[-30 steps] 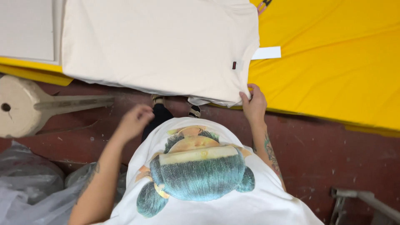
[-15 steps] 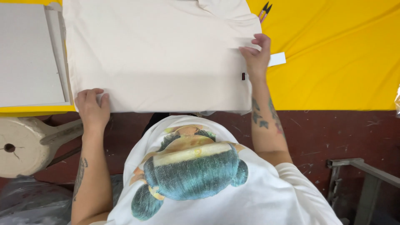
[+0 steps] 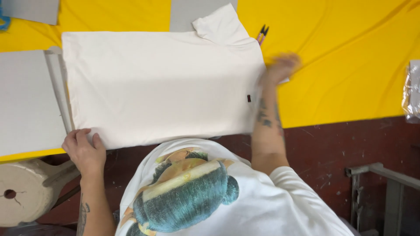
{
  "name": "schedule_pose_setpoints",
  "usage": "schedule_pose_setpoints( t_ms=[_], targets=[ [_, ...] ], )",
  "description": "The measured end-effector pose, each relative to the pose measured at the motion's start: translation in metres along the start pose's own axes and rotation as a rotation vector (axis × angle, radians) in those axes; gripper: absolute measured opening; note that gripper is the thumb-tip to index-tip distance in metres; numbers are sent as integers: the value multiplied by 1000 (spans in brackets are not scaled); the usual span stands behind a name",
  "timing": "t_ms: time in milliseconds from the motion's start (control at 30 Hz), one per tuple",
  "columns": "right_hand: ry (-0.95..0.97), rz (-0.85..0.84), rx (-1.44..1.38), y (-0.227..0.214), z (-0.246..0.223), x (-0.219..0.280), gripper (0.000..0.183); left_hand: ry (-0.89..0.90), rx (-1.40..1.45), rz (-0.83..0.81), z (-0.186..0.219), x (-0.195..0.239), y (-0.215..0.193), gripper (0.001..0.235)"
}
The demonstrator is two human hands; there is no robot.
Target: Folding a white t-shirt using a cardboard template and placing it into a plastic bag.
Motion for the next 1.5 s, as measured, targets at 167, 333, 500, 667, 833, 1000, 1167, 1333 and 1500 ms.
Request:
schedule_pose_setpoints(
  t_ms=[167, 333, 500, 667, 833, 1000, 1167, 1333, 1500],
  targets=[
    [-163, -222, 1263, 27, -28, -26, 47, 19, 102, -64, -16, -72, 38, 22],
    [-34, -725, 1550, 85, -5, 16, 50, 342, 112, 28, -5, -205, 103, 32],
    [-414, -669, 1632, 60, 29, -36, 17, 242, -227, -221, -5, -275, 167, 47],
    [-564, -516, 1701, 41, -10, -83, 22, 175, -292, -491, -16, -302, 165, 29],
    [-345, -614, 1589, 133, 12, -6, 31, 320, -194, -555, -40, -314, 140, 39],
    [134, -949, 1867, 205, 71, 78, 123, 275, -388, -811, -36, -325, 134, 34],
    [-107, -712, 1522, 203, 49, 102, 84, 47, -284, -852, 4, -345, 114, 27],
    [231, -661, 1637, 218, 36, 72, 92, 363, -424, -432, -37, -352, 150, 21],
    [312, -622, 974, 219, 122, 1, 28, 484, -389, -16, -14, -324, 148, 55]
  ],
)
Point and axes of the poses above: each hand's wrist, its own x-axis away from the middle knuckle, its own y-axis out of the palm, z = x × y, the point moved 2 cm from there along -x, towards the middle knuckle, and after that the axes turned 5 degrees about -y, right-handed, at the moved point
